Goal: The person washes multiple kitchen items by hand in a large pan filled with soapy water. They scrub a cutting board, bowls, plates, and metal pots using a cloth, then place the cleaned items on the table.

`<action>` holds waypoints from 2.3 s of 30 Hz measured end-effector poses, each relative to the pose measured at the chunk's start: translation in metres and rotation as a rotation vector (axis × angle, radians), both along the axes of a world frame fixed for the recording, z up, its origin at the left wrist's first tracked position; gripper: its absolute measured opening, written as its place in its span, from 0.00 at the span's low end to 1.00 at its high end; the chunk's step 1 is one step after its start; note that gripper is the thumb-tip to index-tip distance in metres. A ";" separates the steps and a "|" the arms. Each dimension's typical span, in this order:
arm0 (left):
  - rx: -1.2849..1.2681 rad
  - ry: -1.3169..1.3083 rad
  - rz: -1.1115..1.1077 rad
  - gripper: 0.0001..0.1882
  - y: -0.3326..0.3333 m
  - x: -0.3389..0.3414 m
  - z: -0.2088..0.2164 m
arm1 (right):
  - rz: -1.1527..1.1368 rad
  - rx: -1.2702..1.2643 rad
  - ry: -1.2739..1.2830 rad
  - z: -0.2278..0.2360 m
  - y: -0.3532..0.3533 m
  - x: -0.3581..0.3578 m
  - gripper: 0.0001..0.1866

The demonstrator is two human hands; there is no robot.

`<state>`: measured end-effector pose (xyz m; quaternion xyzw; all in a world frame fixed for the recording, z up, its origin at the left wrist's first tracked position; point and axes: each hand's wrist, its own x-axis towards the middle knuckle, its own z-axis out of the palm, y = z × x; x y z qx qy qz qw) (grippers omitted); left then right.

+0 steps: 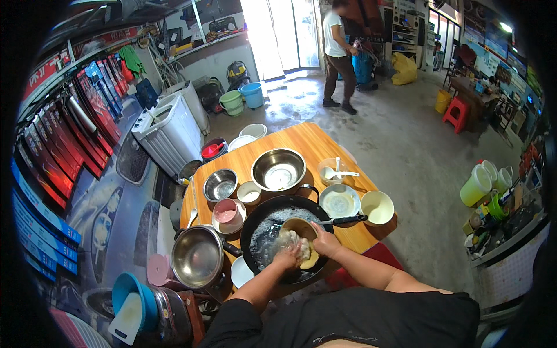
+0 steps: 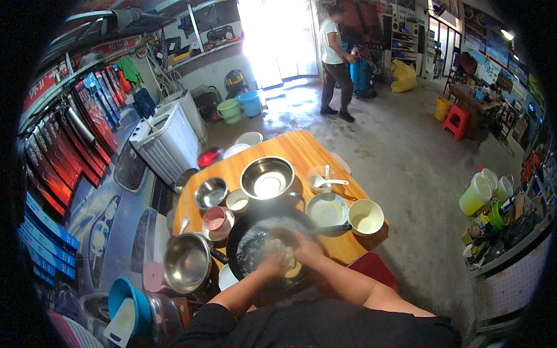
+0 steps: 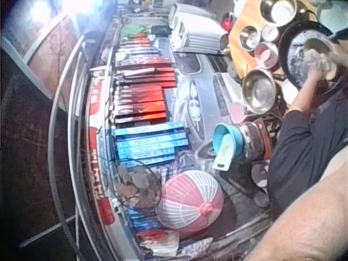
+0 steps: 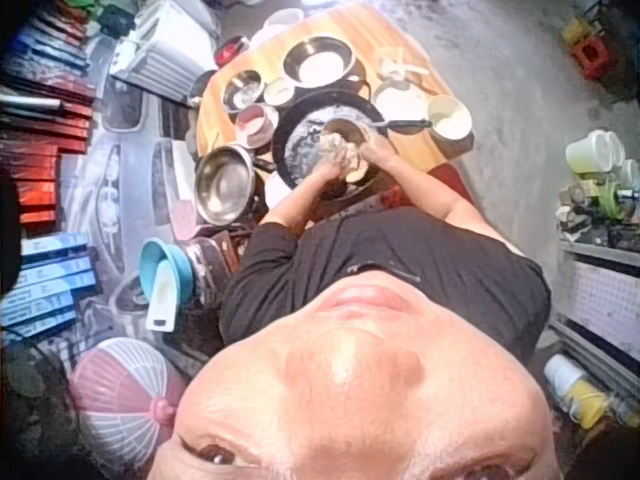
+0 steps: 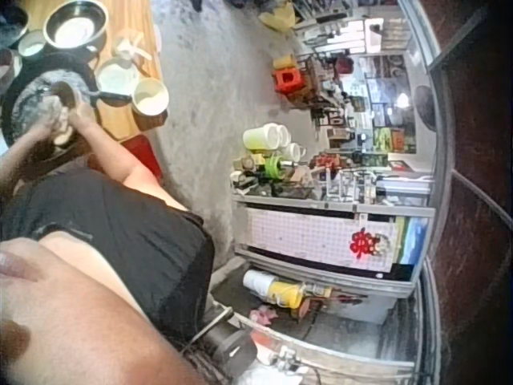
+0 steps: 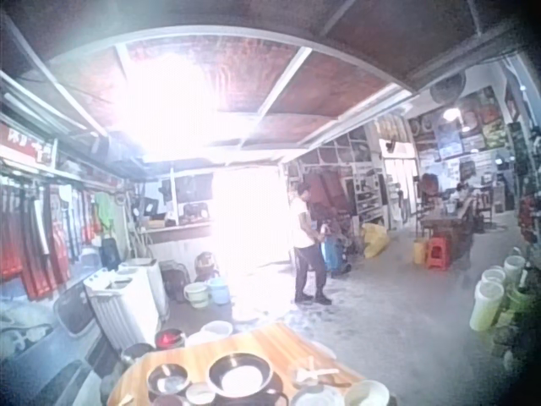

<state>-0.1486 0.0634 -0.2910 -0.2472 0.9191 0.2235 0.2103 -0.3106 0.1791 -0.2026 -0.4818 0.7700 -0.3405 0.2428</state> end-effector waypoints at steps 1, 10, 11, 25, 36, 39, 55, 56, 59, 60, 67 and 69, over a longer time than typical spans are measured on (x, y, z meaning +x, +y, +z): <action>-0.051 0.047 0.026 0.39 0.001 -0.003 -0.007 | 0.003 -0.016 -0.011 -0.004 0.003 0.002 0.35; 0.275 0.834 0.507 0.26 0.006 -0.065 -0.116 | -0.150 -0.033 -0.312 -0.074 -0.017 0.019 0.48; 0.288 0.862 0.495 0.25 0.002 -0.066 -0.116 | -0.227 -0.028 -0.389 -0.084 -0.024 0.021 0.53; -0.202 0.517 0.767 0.61 0.009 -0.013 0.063 | -0.073 -0.213 -0.215 0.010 -0.001 -0.009 0.36; -0.928 0.969 -0.444 0.22 -0.069 -0.043 0.177 | 0.314 0.434 0.525 0.139 -0.042 -0.010 0.29; -0.744 0.701 -0.318 0.18 -0.057 -0.042 0.181 | 0.360 0.503 0.566 0.140 -0.058 -0.011 0.23; 1.451 1.025 1.176 0.16 0.010 -0.028 0.070 | -0.158 -0.580 -0.150 0.009 -0.065 0.014 0.42; 1.409 0.899 1.123 0.16 0.006 -0.028 0.066 | -0.072 -0.615 -0.221 0.012 -0.061 0.010 0.41; 1.053 1.087 0.874 0.18 -0.016 -0.019 0.057 | -0.011 -0.438 -0.211 0.028 -0.037 -0.002 0.39; 0.656 1.088 0.758 0.20 -0.029 -0.018 0.058 | 0.006 -0.363 -0.123 0.034 -0.028 -0.005 0.39; -0.510 0.608 0.354 0.30 -0.058 -0.009 0.116 | 0.184 0.311 0.213 0.061 -0.028 -0.026 0.38; -0.588 0.505 0.164 0.33 -0.052 -0.020 0.132 | 0.225 0.388 0.309 0.061 -0.035 -0.030 0.36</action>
